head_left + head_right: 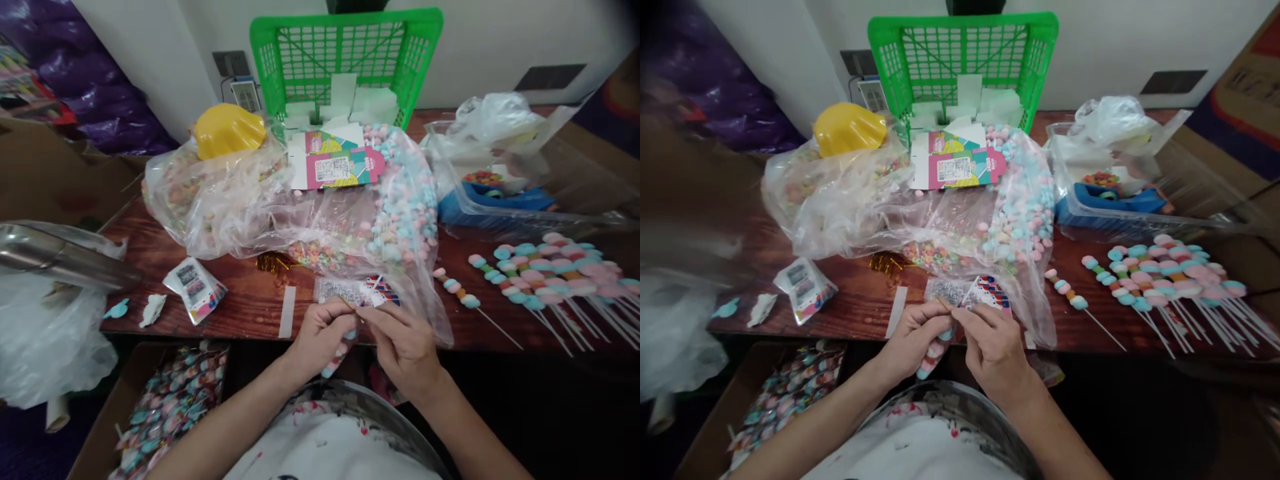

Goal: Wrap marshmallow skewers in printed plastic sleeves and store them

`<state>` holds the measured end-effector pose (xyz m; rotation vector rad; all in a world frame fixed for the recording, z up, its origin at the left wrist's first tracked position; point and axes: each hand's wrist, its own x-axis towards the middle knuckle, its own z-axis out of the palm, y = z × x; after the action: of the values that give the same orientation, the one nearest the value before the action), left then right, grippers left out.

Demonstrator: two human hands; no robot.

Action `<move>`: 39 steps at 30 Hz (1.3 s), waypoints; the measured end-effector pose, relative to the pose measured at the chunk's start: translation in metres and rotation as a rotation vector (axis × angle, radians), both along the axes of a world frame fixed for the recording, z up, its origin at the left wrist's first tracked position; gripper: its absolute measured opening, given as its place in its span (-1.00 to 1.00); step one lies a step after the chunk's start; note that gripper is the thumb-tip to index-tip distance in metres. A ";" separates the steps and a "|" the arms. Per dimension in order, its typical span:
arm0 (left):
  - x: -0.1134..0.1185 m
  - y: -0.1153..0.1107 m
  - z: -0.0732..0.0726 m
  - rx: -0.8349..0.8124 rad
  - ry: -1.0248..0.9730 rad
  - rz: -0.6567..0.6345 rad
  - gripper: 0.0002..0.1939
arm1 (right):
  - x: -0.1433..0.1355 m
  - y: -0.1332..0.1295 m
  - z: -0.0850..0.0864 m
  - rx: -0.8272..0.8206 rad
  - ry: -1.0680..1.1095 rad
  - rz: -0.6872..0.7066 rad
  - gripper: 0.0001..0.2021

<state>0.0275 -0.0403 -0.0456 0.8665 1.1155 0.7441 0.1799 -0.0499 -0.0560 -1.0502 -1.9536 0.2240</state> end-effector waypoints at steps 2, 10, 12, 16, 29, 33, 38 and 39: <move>-0.003 -0.002 0.001 0.011 -0.020 -0.004 -0.75 | -0.002 0.000 -0.003 -0.022 0.054 0.020 -0.69; -0.006 0.000 -0.005 0.054 -0.077 0.032 -0.71 | -0.005 -0.001 -0.003 -0.089 0.121 -0.073 -0.90; -0.006 0.001 -0.005 0.088 -0.108 0.020 -0.71 | -0.003 -0.004 -0.006 -0.236 0.205 -0.039 -0.94; -0.007 0.003 -0.006 0.157 -0.132 -0.047 -0.73 | 0.003 -0.012 -0.017 -0.715 0.552 0.054 -0.89; -0.012 0.010 -0.003 -0.375 -0.182 -0.476 -0.82 | 0.034 -0.006 0.014 -0.309 -0.120 0.537 -0.83; -0.013 0.010 -0.010 -0.505 -0.314 -0.637 -0.90 | 0.035 -0.009 0.024 0.197 -0.333 0.638 -0.76; -0.018 0.017 -0.007 -0.562 -0.278 -0.867 -0.93 | 0.034 -0.012 0.021 0.292 -0.312 0.679 -0.74; -0.019 0.019 -0.005 -0.565 -0.258 -0.900 -0.93 | 0.034 -0.012 0.021 0.276 -0.311 0.685 -0.74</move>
<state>0.0084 -0.0215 -0.0510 0.6566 0.5472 -0.2069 0.2139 -0.0621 -0.0352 -0.2146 -2.4896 0.1586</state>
